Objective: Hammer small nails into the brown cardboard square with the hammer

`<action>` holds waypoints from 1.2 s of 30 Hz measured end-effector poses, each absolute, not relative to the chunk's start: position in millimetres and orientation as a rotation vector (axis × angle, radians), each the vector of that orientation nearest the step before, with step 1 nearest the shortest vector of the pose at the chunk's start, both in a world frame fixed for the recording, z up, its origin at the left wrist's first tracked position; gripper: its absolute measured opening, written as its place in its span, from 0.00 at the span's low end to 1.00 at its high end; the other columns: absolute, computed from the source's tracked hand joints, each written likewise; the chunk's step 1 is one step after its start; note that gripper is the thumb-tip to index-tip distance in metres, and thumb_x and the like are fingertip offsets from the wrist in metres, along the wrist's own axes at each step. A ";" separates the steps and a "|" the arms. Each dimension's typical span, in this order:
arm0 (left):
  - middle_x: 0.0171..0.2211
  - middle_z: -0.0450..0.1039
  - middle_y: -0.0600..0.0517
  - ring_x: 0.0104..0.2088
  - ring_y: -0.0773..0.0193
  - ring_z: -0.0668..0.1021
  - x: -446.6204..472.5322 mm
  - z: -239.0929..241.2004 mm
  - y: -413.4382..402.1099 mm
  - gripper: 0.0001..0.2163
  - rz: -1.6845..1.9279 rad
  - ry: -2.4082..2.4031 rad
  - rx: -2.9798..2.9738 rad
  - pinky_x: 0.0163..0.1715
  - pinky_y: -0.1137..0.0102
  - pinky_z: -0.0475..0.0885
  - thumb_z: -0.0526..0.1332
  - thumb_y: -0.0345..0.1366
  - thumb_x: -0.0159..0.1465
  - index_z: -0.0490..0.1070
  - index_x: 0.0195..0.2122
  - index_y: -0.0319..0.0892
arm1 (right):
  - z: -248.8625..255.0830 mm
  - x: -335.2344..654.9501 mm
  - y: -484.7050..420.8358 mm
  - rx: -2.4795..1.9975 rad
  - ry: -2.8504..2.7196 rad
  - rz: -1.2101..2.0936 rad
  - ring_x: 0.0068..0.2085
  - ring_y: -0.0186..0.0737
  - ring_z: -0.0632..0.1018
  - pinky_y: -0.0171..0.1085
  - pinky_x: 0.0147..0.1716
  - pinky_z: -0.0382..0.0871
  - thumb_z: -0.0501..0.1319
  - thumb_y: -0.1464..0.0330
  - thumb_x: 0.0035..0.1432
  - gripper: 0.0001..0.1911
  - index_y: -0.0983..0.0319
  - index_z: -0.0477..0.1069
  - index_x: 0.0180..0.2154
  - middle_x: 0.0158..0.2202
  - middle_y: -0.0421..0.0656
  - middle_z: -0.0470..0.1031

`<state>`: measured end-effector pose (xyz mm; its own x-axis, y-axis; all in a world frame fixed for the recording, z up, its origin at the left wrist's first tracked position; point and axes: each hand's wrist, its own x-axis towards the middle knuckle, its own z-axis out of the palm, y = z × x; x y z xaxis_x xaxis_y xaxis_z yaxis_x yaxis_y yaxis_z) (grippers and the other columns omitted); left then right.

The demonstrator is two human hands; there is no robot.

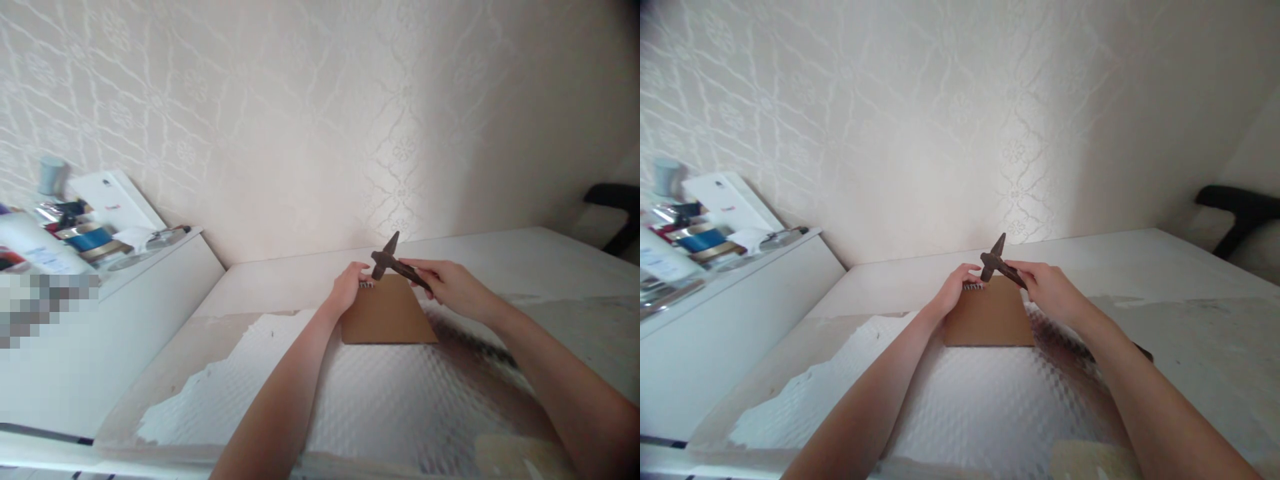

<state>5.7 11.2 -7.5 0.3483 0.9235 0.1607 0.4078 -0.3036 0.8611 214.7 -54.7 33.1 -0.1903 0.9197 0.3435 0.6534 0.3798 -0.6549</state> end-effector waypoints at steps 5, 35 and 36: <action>0.34 0.77 0.51 0.43 0.60 0.76 5.4 -9.3 12.5 0.17 0.891 1.148 1.860 0.54 0.61 0.62 0.41 0.41 0.64 0.66 0.46 0.44 | 35.9 215.0 -56.3 -1.362 -1.956 0.437 0.23 0.34 0.74 0.30 0.22 0.64 0.47 0.69 0.61 0.22 0.59 0.72 0.51 0.30 0.41 0.78; 0.32 0.77 0.51 0.41 0.61 0.76 8.6 -3.2 8.0 0.21 0.920 1.189 1.836 0.52 0.63 0.63 0.39 0.44 0.65 0.67 0.44 0.42 | 33.8 218.2 -56.1 -1.258 -2.162 0.106 0.42 0.42 0.78 0.38 0.41 0.71 0.47 0.72 0.62 0.24 0.52 0.66 0.56 0.46 0.42 0.77; 0.32 0.77 0.51 0.42 0.60 0.76 8.4 -3.5 8.3 0.20 0.931 1.197 1.840 0.52 0.64 0.62 0.39 0.44 0.65 0.67 0.43 0.42 | 33.4 218.1 -56.0 -1.252 -2.171 0.116 0.42 0.42 0.78 0.37 0.40 0.71 0.47 0.72 0.62 0.24 0.51 0.66 0.56 0.46 0.41 0.77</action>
<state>8.4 8.3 -3.5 0.3017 0.9372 0.1752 0.4008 -0.2914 0.8686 218.1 -56.0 33.4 -0.3567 0.8074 0.4701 0.7529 0.5463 -0.3671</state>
